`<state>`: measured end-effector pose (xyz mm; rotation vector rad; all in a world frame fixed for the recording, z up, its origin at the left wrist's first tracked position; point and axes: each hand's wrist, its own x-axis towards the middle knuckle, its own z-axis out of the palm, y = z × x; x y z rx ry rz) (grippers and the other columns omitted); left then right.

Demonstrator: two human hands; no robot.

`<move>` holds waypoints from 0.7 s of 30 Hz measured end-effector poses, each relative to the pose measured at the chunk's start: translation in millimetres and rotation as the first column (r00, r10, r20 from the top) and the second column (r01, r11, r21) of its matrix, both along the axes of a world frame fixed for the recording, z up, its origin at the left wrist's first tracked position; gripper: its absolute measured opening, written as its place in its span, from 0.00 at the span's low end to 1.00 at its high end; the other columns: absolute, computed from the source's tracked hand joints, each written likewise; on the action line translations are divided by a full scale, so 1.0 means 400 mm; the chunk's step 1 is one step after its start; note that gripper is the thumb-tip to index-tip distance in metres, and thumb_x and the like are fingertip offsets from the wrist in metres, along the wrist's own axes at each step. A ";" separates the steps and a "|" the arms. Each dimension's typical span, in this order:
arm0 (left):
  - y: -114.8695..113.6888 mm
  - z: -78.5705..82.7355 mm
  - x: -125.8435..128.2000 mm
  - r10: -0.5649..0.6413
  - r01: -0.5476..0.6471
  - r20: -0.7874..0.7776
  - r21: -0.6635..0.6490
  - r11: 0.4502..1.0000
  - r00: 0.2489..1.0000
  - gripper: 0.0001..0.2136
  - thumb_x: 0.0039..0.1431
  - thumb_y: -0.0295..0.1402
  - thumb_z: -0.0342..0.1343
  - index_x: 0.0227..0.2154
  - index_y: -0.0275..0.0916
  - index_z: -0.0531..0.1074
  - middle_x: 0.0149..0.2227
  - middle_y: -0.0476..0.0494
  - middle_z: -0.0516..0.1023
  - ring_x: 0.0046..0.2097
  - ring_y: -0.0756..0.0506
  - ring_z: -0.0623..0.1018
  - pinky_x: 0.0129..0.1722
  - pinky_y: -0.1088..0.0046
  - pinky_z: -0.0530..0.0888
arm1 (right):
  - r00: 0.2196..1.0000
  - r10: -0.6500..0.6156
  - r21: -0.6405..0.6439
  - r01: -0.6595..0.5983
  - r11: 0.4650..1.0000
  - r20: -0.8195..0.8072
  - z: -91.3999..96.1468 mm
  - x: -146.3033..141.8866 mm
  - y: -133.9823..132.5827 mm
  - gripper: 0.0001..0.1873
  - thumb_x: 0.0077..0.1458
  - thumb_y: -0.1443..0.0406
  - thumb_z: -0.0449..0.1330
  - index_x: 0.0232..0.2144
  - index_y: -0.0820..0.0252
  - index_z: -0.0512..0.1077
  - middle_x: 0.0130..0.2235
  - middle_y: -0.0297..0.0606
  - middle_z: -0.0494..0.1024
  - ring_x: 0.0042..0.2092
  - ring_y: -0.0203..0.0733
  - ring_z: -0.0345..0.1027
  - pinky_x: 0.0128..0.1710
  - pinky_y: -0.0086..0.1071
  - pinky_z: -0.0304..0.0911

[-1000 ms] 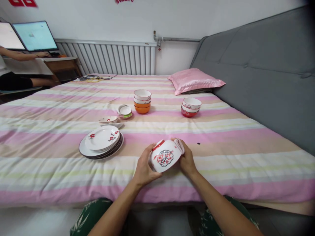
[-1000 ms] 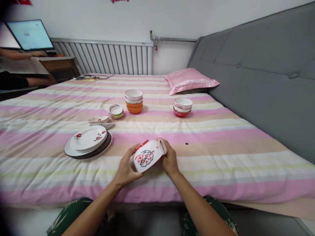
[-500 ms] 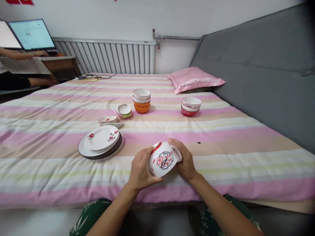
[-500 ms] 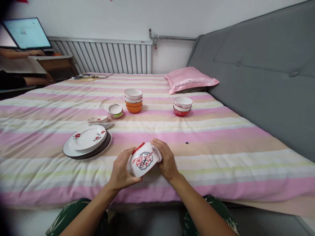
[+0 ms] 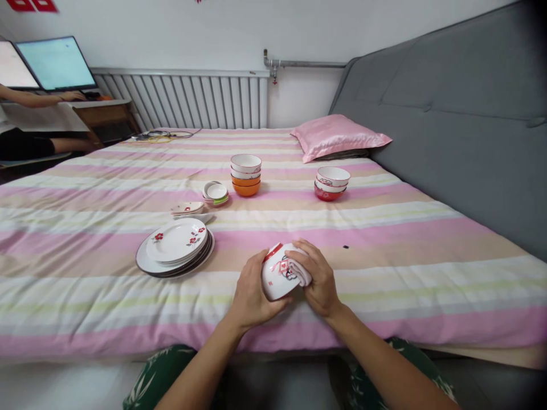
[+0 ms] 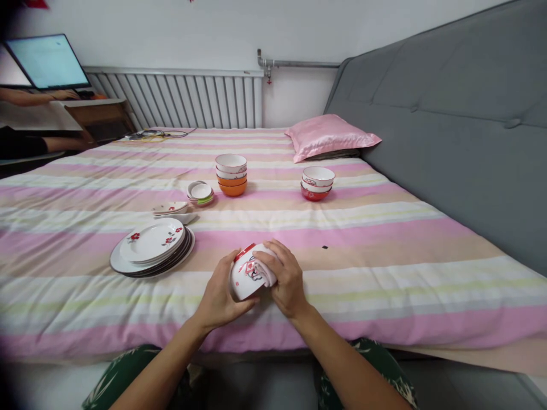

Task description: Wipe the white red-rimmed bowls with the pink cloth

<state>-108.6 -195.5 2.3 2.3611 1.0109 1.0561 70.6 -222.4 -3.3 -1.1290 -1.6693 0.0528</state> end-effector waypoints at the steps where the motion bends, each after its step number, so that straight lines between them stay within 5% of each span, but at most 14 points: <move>1: 0.004 -0.005 0.001 -0.008 0.008 0.014 -0.030 1.000 1.000 0.43 0.39 0.37 0.66 0.58 0.39 0.51 0.56 0.32 0.64 0.56 0.33 0.68 0.55 0.51 0.66 | 0.999 0.002 -0.019 -0.003 1.000 -0.046 -0.002 0.002 0.002 0.18 0.57 0.68 0.54 0.48 0.51 0.71 0.52 0.41 0.71 0.57 0.48 0.61 0.57 0.47 0.59; 6: 0.027 -0.027 -0.001 -0.039 0.053 0.080 -0.179 0.982 0.996 0.38 0.40 0.30 0.63 0.57 0.38 0.55 0.57 0.33 0.66 0.57 0.35 0.68 0.55 0.54 0.67 | 0.977 0.009 -0.062 -0.022 0.998 -0.212 -0.013 0.013 0.011 0.18 0.55 0.70 0.54 0.47 0.51 0.72 0.53 0.40 0.70 0.57 0.47 0.61 0.57 0.44 0.59; 15: 0.002 0.039 -0.025 -0.025 0.042 0.188 -0.086 0.995 0.982 0.33 0.33 0.27 0.58 0.49 0.40 0.61 0.49 0.39 0.73 0.49 0.37 0.74 0.50 0.58 0.70 | 0.909 0.141 -0.163 -0.220 0.962 -0.392 -0.033 -0.010 0.014 0.21 0.52 0.69 0.54 0.50 0.55 0.68 0.49 0.42 0.74 0.51 0.46 0.68 0.52 0.41 0.64; 21: -0.007 0.033 -0.019 0.039 -0.030 0.124 -0.072 0.997 0.992 0.31 0.32 0.29 0.58 0.46 0.40 0.61 0.44 0.40 0.73 0.44 0.38 0.74 0.44 0.60 0.72 | 0.939 0.141 -0.188 -0.207 0.960 -0.314 -0.041 -0.007 0.014 0.28 0.48 0.73 0.52 0.53 0.54 0.66 0.52 0.40 0.73 0.53 0.45 0.67 0.54 0.41 0.62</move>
